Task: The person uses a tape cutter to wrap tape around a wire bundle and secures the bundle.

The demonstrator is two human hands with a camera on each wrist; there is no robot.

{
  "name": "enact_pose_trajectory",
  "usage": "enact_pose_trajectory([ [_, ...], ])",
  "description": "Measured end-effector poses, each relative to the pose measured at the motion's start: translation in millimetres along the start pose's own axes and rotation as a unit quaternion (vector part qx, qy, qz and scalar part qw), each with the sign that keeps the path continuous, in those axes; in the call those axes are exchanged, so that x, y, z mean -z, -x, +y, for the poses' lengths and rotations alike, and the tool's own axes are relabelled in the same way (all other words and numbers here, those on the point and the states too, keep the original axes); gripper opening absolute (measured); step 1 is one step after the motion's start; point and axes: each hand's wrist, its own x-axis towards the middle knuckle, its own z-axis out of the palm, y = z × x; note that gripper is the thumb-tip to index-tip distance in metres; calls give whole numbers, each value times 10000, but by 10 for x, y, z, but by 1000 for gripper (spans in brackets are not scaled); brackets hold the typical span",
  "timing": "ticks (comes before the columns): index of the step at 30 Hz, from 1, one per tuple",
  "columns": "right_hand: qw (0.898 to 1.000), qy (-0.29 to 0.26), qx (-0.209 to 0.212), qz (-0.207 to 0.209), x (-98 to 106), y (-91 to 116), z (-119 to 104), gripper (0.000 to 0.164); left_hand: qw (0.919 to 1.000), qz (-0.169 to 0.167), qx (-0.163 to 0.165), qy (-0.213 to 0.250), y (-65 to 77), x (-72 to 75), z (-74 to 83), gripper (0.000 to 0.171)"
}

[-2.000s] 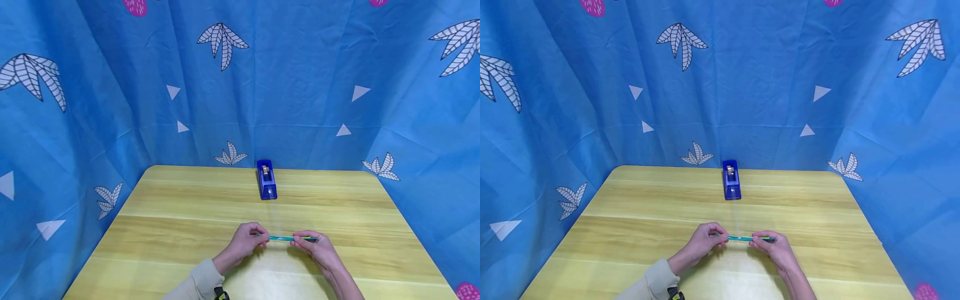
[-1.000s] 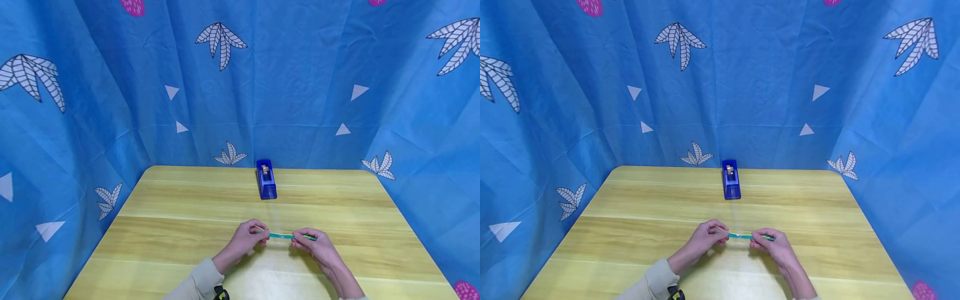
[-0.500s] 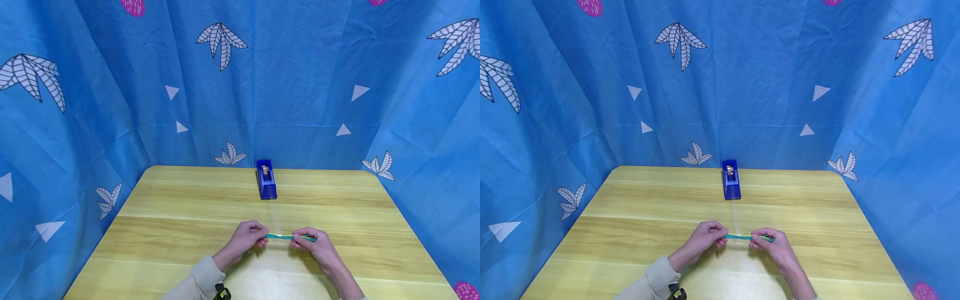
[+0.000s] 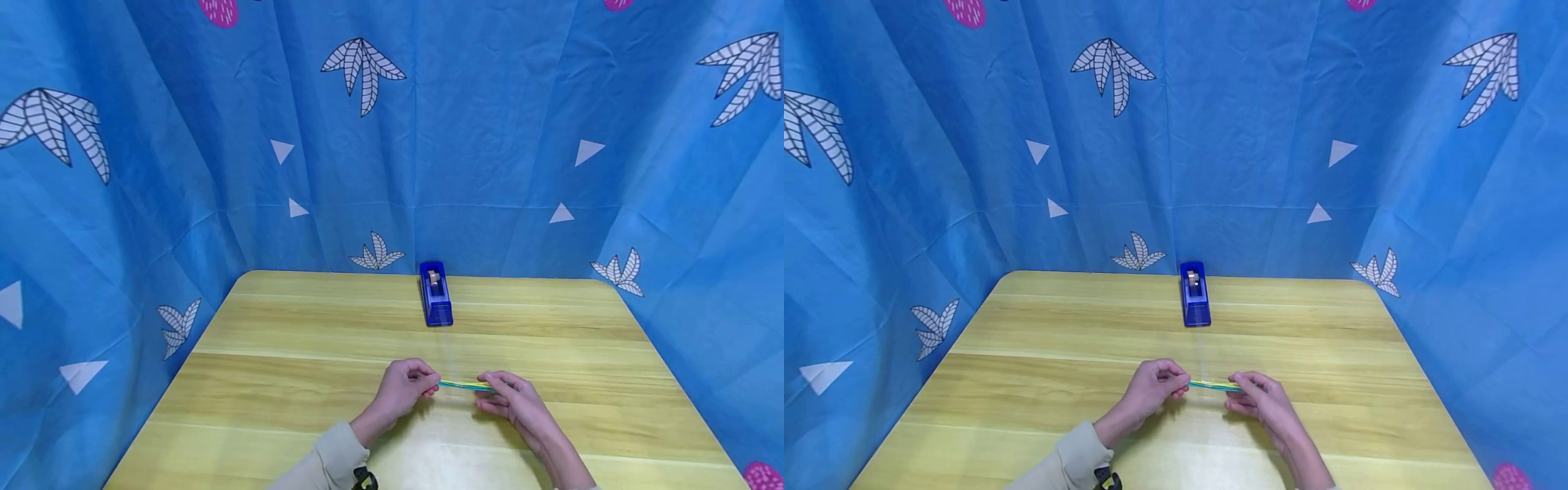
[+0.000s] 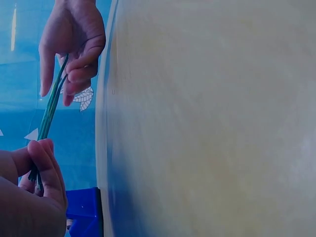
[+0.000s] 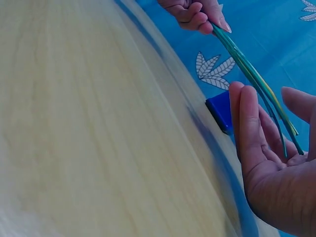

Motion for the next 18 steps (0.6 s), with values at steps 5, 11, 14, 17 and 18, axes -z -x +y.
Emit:
enact_pose_trajectory([
  [5,9997,-95,-114,-202,17,6,-3,29,9999,82,-82,-28,4,-12,-10,7],
  [11,9990,-251,-148,-351,7,1,7,15,9999,74,-60,-40,5,-7,-8,7],
  [14,9990,-297,-116,-305,1,-10,18,14,10000,61,3,-10,5,-3,-9,7],
  [17,9993,-277,25,-264,3,-19,27,14,9999,-14,112,128,-4,7,-24,12],
  [18,9993,-261,73,-249,4,-23,27,14,9997,-45,163,182,-6,13,-27,15],
])
